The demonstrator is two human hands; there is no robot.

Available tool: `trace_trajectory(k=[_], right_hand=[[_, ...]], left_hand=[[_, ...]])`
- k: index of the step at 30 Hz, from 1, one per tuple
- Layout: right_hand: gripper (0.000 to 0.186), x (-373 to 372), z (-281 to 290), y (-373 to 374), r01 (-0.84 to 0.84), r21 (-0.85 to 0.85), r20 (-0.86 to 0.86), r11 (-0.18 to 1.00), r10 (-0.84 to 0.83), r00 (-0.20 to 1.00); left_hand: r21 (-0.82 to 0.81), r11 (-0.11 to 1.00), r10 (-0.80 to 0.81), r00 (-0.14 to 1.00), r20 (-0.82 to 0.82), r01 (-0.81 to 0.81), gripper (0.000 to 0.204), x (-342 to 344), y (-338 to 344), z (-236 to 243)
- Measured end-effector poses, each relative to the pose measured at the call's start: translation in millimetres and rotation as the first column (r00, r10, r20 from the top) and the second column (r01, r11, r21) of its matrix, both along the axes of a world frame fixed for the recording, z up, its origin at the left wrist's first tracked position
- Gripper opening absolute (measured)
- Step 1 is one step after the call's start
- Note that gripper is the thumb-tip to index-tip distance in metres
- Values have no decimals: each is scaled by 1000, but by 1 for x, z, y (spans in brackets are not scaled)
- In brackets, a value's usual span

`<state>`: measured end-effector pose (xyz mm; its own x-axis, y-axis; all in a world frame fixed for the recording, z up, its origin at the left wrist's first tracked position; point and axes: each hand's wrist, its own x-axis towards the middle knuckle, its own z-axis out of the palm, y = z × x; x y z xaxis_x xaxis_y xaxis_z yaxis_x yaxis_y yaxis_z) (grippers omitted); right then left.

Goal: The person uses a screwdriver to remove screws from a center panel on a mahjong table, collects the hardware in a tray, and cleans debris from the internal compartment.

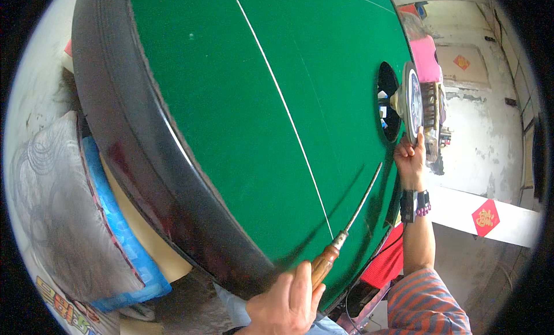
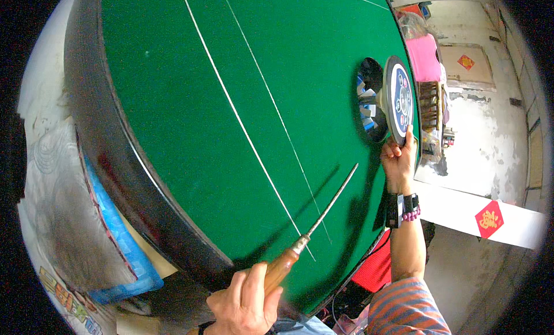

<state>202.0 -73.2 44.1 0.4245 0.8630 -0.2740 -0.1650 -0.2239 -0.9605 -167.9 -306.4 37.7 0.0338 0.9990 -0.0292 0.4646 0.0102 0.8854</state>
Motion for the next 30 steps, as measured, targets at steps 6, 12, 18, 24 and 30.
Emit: trace_trajectory(k=[6,12,18,24,30], right_hand=[[33,-20,3,-4,23,-82,57,996,-18,998],[50,-98,12,-55,-247,-297,10,922,262,965],[40,-141,22,-39,-287,-390,215,875,389,895],[26,-142,16,-30,-164,-459,209,873,285,935],[24,-137,13,-15,-167,-448,177,878,270,946]], left_hand=[[-1,1000,13,1000,10,-13,43,4,26,4],[-135,990,-27,998,64,35,46,12,66,9],[-221,973,-37,992,122,64,49,18,88,4],[-189,981,-6,978,207,46,49,37,105,-1],[-275,956,-64,988,143,102,46,46,120,5]])
